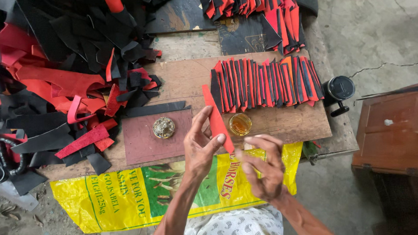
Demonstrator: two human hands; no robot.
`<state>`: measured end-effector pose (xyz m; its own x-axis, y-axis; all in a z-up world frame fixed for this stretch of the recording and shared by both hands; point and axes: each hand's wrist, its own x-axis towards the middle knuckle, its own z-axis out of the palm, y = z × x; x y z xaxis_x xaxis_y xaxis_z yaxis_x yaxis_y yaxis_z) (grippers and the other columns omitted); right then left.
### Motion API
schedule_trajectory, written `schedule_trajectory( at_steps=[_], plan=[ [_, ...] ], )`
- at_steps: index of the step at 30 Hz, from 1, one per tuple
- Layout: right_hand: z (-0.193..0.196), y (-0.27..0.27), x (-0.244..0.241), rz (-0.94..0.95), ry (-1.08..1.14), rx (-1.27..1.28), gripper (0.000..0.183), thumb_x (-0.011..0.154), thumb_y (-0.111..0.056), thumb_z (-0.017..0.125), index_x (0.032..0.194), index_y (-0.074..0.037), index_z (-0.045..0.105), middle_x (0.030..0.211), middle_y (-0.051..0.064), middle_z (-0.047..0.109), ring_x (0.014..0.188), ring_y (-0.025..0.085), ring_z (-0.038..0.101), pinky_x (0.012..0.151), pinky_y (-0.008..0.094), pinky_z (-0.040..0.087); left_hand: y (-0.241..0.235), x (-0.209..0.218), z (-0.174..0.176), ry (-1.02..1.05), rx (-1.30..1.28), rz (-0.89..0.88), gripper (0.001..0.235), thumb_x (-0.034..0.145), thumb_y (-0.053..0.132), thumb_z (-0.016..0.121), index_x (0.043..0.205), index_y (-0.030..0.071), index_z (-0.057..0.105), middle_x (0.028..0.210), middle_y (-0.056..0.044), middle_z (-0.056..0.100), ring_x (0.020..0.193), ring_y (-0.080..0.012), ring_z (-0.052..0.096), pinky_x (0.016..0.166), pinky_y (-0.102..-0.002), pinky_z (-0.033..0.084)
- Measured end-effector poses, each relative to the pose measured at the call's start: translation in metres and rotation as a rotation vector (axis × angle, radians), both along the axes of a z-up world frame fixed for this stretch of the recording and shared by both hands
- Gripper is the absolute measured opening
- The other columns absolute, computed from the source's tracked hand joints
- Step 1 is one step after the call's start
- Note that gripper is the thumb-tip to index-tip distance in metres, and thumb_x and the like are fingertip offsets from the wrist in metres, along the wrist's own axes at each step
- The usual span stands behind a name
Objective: The person repeatedly picks up red and black fabric strips, applies a liquid adhesive from a small glass container to the edges, and joins them together. The finished pieces are stacked on the table.
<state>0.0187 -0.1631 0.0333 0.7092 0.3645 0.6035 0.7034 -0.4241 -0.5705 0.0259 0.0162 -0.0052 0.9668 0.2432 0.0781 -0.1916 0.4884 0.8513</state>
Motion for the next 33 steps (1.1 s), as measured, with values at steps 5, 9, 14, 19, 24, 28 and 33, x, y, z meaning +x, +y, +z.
schedule_trajectory(
  at_steps=[5, 9, 14, 19, 24, 28, 33],
  plan=[
    [0.005, -0.004, 0.02, 0.078, 0.322, 0.115, 0.042, 0.101, -0.027, 0.05, 0.134, -0.008, 0.066, 0.144, 0.014, 0.057, 0.131, 0.028, 0.049, 0.112, 0.041, 0.039, -0.002, -0.004, 0.005, 0.049, -0.132, -0.169, 0.086, 0.08, 0.018, 0.086, 0.15, -0.008, 0.042, 0.148, -0.01, 0.042, 0.135, -0.0255, 0.053, 0.105, -0.04, 0.053],
    [0.002, 0.004, 0.03, 0.169, 0.345, 0.07, 0.052, 0.103, -0.026, 0.046, 0.149, -0.003, 0.054, 0.154, 0.015, 0.049, 0.141, 0.03, 0.042, 0.121, 0.044, 0.029, -0.005, -0.007, 0.007, 0.019, -0.072, -0.226, 0.084, 0.083, 0.017, 0.086, 0.151, -0.009, 0.042, 0.148, -0.01, 0.043, 0.139, -0.0239, 0.051, 0.113, -0.037, 0.05],
    [0.0, 0.003, 0.016, 0.135, 0.267, 0.017, 0.046, 0.102, -0.028, 0.049, 0.139, -0.004, 0.062, 0.147, 0.015, 0.055, 0.136, 0.033, 0.047, 0.118, 0.045, 0.034, -0.003, -0.002, 0.004, 0.029, -0.089, -0.138, 0.084, 0.082, 0.015, 0.085, 0.15, -0.009, 0.042, 0.151, -0.01, 0.042, 0.138, -0.0245, 0.051, 0.11, -0.039, 0.052],
    [-0.004, -0.005, 0.0, 0.083, 0.095, -0.042, 0.04, 0.101, -0.028, 0.053, 0.13, -0.006, 0.068, 0.136, 0.014, 0.062, 0.13, 0.033, 0.051, 0.114, 0.046, 0.04, -0.002, 0.001, -0.005, 0.032, -0.098, -0.065, 0.084, 0.082, 0.011, 0.084, 0.151, -0.008, 0.04, 0.151, -0.013, 0.042, 0.137, -0.026, 0.054, 0.109, -0.04, 0.055],
    [-0.005, -0.01, 0.007, 0.117, -0.016, 0.047, 0.032, 0.098, -0.029, 0.054, 0.121, -0.018, 0.073, 0.128, 0.009, 0.066, 0.126, 0.029, 0.051, 0.113, 0.043, 0.041, -0.001, -0.001, -0.024, 0.089, -0.26, -0.083, 0.082, 0.08, 0.006, 0.084, 0.15, -0.005, 0.043, 0.148, -0.014, 0.053, 0.115, -0.0249, 0.066, 0.094, -0.038, 0.058],
    [0.002, -0.014, 0.029, 0.046, 0.164, 0.089, 0.034, 0.099, -0.02, 0.056, 0.13, -0.012, 0.067, 0.137, 0.011, 0.06, 0.131, 0.027, 0.05, 0.114, 0.042, 0.04, 0.0, -0.01, -0.032, 0.214, -0.543, -0.292, 0.073, 0.084, 0.002, 0.084, 0.148, -0.005, 0.05, 0.139, -0.016, 0.058, 0.1, -0.0201, 0.067, 0.088, -0.035, 0.057],
    [0.001, -0.006, 0.054, 0.031, 0.081, -0.146, 0.055, 0.092, -0.006, 0.063, 0.146, -0.011, 0.057, 0.151, 0.014, 0.046, 0.138, 0.032, 0.04, 0.118, 0.045, 0.029, -0.009, -0.02, -0.027, 0.16, -0.613, -0.415, 0.07, 0.083, 0.001, 0.083, 0.146, -0.001, 0.052, 0.138, -0.01, 0.059, 0.097, -0.0187, 0.067, 0.087, -0.033, 0.056]
  ],
)
